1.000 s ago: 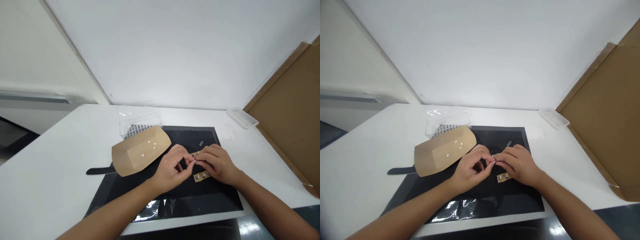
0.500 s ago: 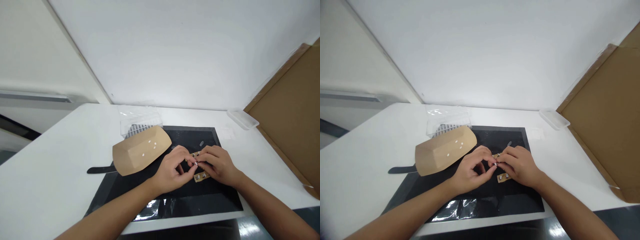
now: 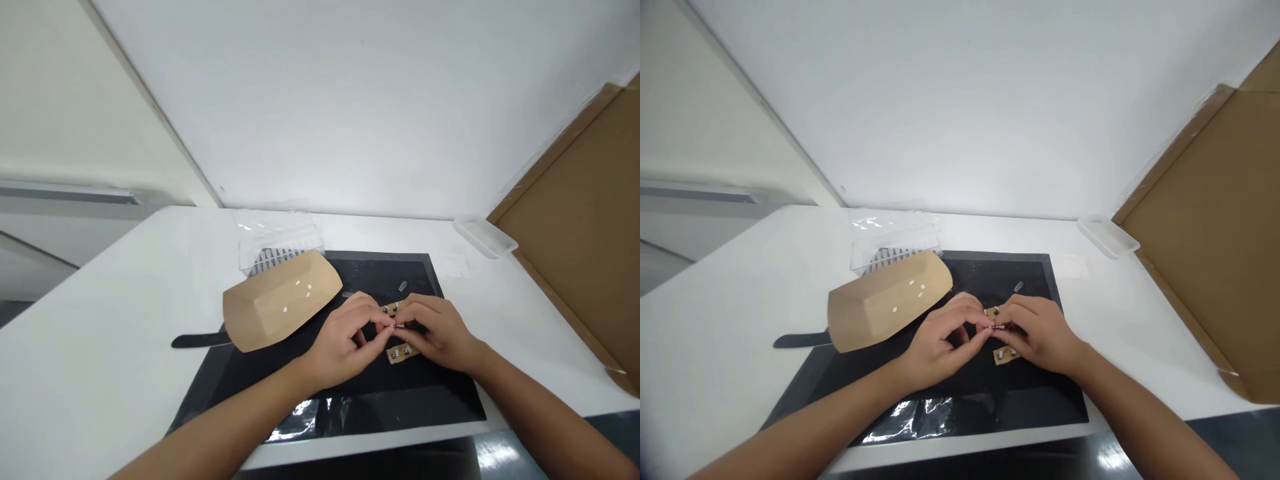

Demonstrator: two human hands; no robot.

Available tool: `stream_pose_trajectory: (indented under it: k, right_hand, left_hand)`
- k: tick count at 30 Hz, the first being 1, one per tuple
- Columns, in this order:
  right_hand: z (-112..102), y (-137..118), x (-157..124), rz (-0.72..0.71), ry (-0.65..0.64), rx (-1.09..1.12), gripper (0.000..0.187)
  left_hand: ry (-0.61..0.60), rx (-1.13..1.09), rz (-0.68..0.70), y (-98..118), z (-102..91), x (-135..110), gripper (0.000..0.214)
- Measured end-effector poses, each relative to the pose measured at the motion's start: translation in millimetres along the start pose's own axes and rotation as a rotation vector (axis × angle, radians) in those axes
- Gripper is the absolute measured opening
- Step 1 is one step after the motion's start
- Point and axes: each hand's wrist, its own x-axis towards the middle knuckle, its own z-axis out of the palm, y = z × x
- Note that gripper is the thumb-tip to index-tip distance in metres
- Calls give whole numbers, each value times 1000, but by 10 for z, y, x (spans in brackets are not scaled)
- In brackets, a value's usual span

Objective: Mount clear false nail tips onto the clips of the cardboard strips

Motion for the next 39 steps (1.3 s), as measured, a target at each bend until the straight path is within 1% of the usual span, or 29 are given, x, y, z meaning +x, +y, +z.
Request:
stream_pose_trajectory:
  k: [5, 11, 13, 17, 23, 32, 36, 39]
  right_hand:
    - [-29, -2, 15, 5, -30, 82, 10]
    - [-55, 11, 11, 21, -136, 32, 15]
    - [-44, 14, 10, 7, -129, 20, 16]
    - [-21, 10, 13, -12, -53, -36, 15]
    - [-30, -31, 17, -49, -5, -231, 15]
    - [-29, -85, 46, -123, -19, -311, 11]
    - [-32, -97, 52, -132, -25, -331, 12]
    - [-34, -101, 50, -141, -30, -347, 14]
  left_hand:
    - [-8, 7, -37, 10, -11, 6, 8]
    - [2, 26, -33, 20, -20, 9, 11]
    - [6, 25, -21, 18, -18, 7, 11]
    - [22, 25, 5, 3, -14, 3, 13]
    - [52, 23, 46, -5, 2, 17, 15]
    - [90, -7, 22, -30, 33, 31, 11]
    - [83, 4, 46, -29, 34, 55, 14]
    - [68, 33, 31, -14, 30, 65, 19]
